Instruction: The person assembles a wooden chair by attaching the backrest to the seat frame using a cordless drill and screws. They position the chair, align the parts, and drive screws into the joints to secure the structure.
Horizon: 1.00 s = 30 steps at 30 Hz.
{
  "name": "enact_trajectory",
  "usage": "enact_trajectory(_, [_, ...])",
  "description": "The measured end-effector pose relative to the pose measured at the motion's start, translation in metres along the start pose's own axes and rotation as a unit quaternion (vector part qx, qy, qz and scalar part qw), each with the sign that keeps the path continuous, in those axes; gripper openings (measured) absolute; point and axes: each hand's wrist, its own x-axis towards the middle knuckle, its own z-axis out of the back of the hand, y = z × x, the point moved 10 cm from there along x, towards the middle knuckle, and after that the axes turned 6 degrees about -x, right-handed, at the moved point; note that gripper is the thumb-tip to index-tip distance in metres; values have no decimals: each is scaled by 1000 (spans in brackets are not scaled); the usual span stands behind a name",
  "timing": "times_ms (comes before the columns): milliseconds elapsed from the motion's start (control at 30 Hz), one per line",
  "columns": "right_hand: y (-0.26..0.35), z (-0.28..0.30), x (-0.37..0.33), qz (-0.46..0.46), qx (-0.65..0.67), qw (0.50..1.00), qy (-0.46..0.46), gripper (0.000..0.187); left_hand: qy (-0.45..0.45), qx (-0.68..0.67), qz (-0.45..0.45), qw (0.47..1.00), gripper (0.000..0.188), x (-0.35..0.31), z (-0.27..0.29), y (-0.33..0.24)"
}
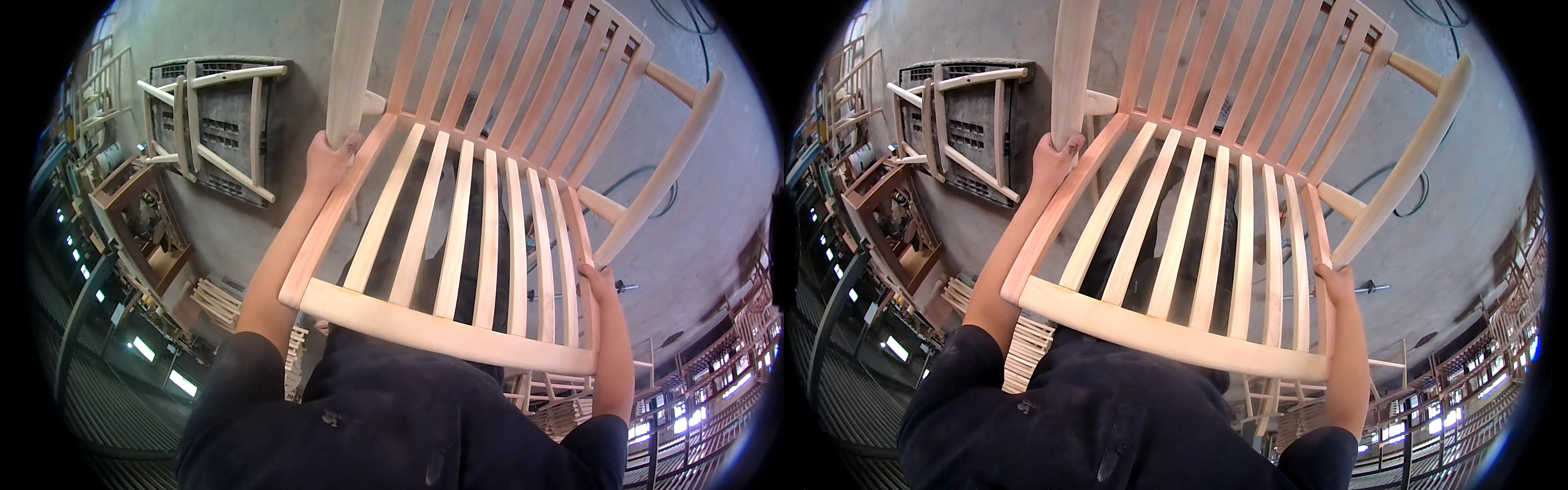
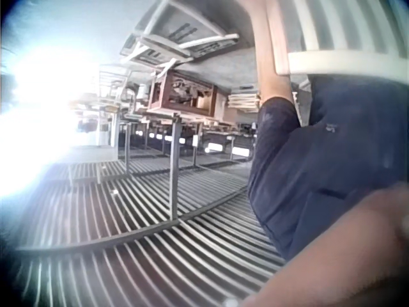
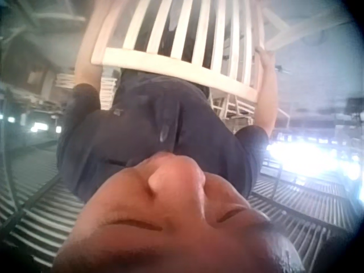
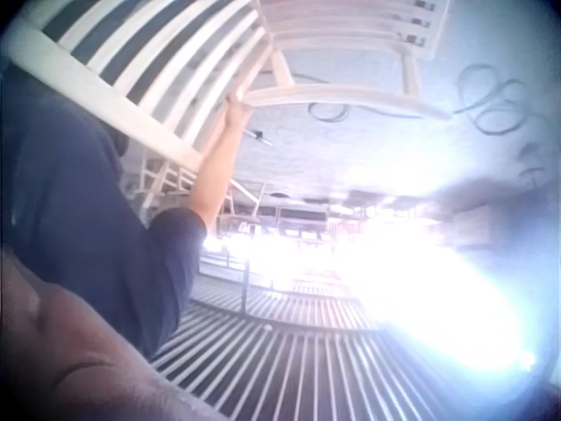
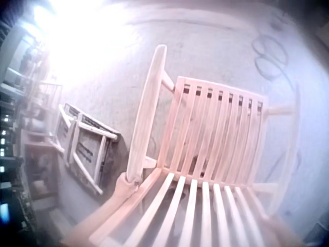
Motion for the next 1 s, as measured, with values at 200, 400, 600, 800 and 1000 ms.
enact_trajectory(200, [-23, 15, 27, 70, -125, 989, -25, 62, 13, 42, -8, 999, 53, 3, -6, -3])
enact_trajectory(400, [9, 32, 14, 68, -133, 989, -18, 58, -1, 49, -28, 998, 51, 1, -26, -5])
enact_trajectory(600, [-31, 67, 46, 33, -157, 986, -36, 66, 7, 53, -40, 998, 53, -14, -67, -39])
enact_trajectory(800, [-58, 105, 83, 35, -154, 987, -28, 73, 20, 30, -30, 999, 44, -27, -111, -61])
enact_trajectory(1000, [-58, 93, 88, 15, -160, 987, -17, 74, 5, 42, -32, 999, 43, -17, -115, -37])
